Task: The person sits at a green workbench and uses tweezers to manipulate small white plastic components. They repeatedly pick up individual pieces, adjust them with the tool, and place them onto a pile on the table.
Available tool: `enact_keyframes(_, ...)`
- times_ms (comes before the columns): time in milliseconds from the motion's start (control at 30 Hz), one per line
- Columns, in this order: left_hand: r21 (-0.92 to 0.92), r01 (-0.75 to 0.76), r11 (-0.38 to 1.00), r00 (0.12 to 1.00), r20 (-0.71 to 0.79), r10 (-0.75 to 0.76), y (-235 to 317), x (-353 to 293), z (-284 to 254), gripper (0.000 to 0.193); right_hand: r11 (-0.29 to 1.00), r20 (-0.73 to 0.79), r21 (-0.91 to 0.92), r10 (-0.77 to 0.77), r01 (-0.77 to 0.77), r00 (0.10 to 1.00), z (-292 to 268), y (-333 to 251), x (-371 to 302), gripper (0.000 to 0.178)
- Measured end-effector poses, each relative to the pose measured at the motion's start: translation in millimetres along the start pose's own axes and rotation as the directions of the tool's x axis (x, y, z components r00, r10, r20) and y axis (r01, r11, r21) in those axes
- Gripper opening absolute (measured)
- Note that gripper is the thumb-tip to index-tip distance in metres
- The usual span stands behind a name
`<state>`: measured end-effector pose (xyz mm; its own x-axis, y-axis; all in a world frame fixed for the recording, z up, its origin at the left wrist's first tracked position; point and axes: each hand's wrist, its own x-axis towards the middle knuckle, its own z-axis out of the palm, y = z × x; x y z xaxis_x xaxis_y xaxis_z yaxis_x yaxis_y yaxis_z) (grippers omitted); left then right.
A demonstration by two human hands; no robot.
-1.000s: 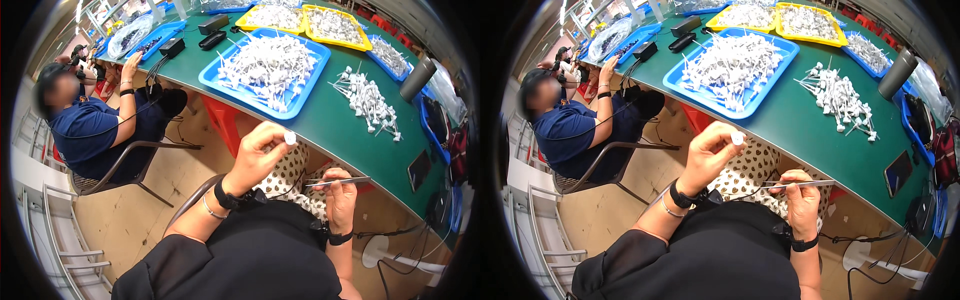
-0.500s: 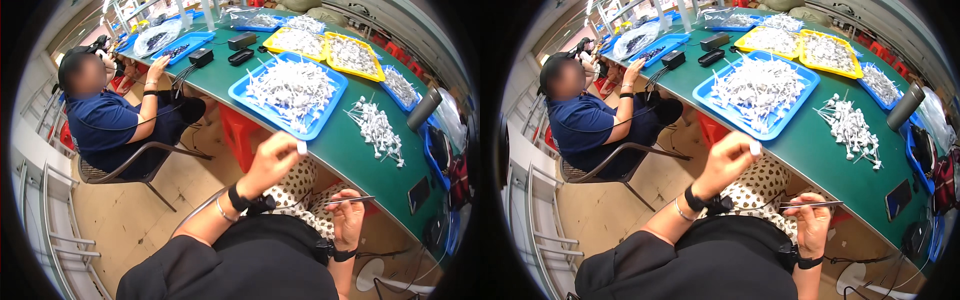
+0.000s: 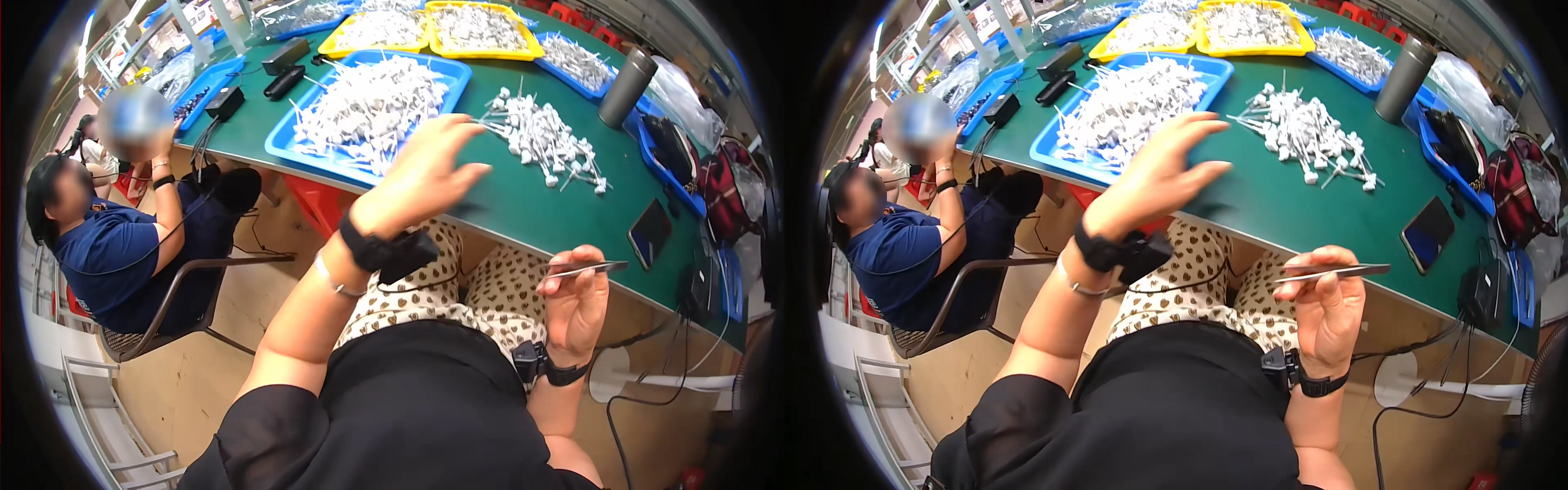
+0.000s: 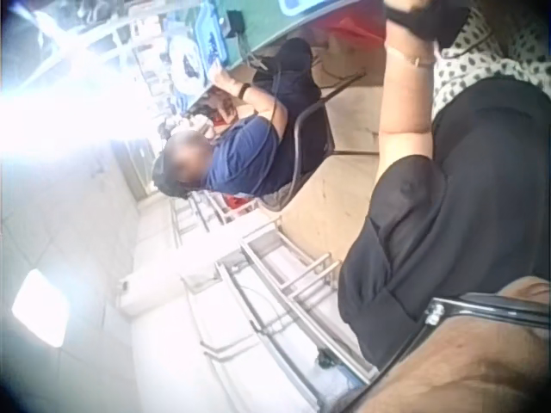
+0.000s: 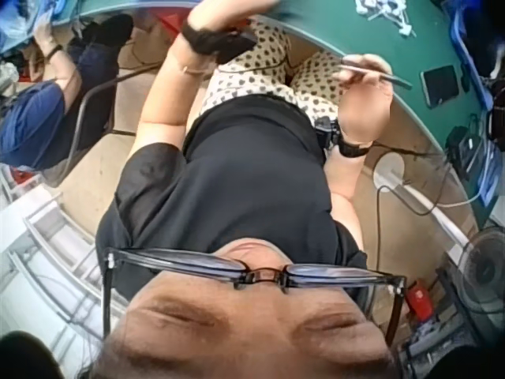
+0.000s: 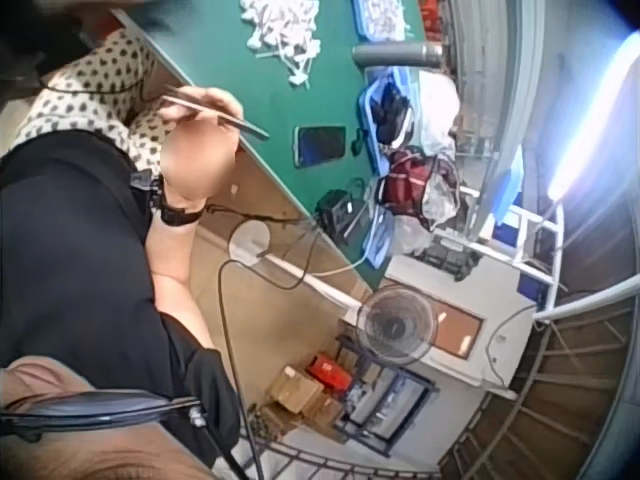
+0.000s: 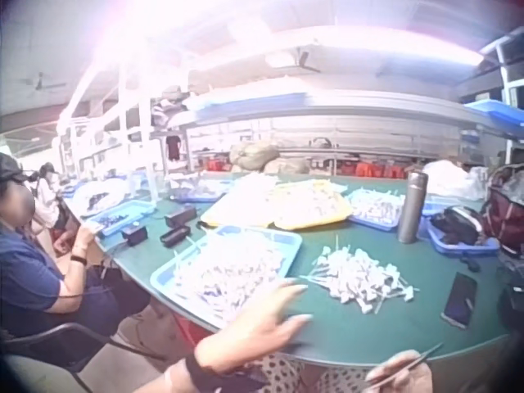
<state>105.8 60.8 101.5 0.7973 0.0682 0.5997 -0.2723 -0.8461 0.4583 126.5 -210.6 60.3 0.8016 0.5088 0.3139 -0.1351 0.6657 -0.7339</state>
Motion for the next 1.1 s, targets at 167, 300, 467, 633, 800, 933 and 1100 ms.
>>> enact_keyframes(167,0.008,-0.026,1.0,0.978,0.208,0.024,13,69,64,0.055,0.998,-0.014,0.032,-0.057,0.058,0.998,-7,-7,1,0.034)
enact_keyframes(300,0.181,0.021,0.983,0.931,0.355,-0.085,8,123,91,0.068,0.996,-0.041,0.019,-0.089,0.09,0.995,-8,-9,2,0.034)
enact_keyframes(467,0.351,-0.01,0.937,0.846,0.502,-0.179,3,149,110,0.065,0.99,-0.044,-0.041,-0.137,0.136,0.99,-9,-17,1,0.035)
enact_keyframes(633,0.385,-0.036,0.922,0.73,0.641,-0.239,5,149,103,0.055,0.988,-0.035,-0.038,-0.149,0.148,0.988,-14,-16,3,0.034)
enact_keyframes(800,0.354,-0.209,0.911,0.839,0.544,-0.019,1,113,88,0.048,0.991,0.004,-0.043,-0.128,0.128,0.992,-11,-11,5,0.032)
enact_keyframes(933,0.336,-0.183,0.924,0.876,0.483,-0.002,-6,89,68,0.044,0.991,0.03,-0.037,-0.125,0.126,0.992,-8,-11,5,0.032)
enact_keyframes(1100,0.327,-0.117,0.938,0.875,0.481,-0.058,-10,74,36,0.042,0.991,0.024,-0.034,-0.127,0.127,0.992,-7,-11,5,0.031)
